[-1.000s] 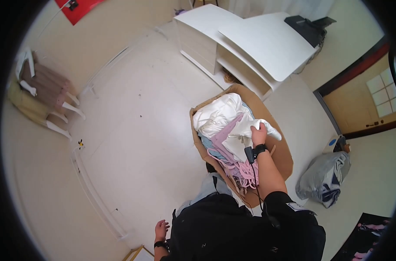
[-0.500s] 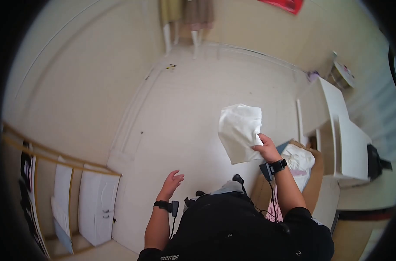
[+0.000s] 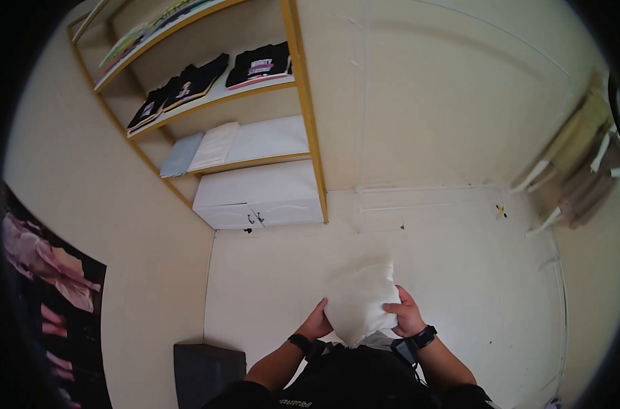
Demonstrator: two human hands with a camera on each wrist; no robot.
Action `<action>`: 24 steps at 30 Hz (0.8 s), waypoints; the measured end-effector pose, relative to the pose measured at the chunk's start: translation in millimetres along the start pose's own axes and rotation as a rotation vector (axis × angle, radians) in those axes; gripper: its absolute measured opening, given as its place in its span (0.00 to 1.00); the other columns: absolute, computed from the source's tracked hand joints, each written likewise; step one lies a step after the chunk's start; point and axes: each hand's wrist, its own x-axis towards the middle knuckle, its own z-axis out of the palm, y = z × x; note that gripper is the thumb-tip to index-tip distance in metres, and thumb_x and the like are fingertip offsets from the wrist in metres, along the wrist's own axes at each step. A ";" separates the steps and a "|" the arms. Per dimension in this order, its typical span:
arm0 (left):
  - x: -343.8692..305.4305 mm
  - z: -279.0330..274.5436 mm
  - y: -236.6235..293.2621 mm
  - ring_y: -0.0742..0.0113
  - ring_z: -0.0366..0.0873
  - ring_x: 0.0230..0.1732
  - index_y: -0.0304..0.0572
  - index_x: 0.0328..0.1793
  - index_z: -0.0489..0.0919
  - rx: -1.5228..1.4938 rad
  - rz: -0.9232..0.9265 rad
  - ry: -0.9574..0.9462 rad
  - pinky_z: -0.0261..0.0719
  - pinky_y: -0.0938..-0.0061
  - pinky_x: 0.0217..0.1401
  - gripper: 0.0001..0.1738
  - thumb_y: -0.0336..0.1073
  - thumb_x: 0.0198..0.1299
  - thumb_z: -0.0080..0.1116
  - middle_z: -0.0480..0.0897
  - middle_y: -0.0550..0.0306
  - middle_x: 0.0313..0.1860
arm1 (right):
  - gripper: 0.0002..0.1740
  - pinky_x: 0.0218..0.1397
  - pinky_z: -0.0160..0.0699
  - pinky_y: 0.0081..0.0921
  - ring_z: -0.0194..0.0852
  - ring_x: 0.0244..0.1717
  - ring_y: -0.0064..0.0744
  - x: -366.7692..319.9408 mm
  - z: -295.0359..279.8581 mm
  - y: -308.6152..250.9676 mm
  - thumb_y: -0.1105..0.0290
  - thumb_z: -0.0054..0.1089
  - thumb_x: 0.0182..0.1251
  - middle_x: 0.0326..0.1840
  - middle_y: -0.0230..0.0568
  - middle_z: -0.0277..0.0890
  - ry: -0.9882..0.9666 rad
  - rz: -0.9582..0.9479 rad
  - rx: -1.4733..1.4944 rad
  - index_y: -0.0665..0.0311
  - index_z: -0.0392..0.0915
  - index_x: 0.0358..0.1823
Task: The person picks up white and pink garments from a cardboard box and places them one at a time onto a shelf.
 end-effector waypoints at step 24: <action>5.9 -44.9 203.5 0.55 0.61 0.60 0.39 0.60 0.59 -0.299 0.517 0.060 0.58 0.60 0.61 0.32 0.49 0.52 0.47 0.65 0.50 0.58 | 0.25 0.57 0.63 0.38 0.64 0.54 0.39 305.1 118.5 -5.7 0.81 0.45 0.52 0.53 0.42 0.65 -0.217 0.208 0.029 0.63 0.59 0.55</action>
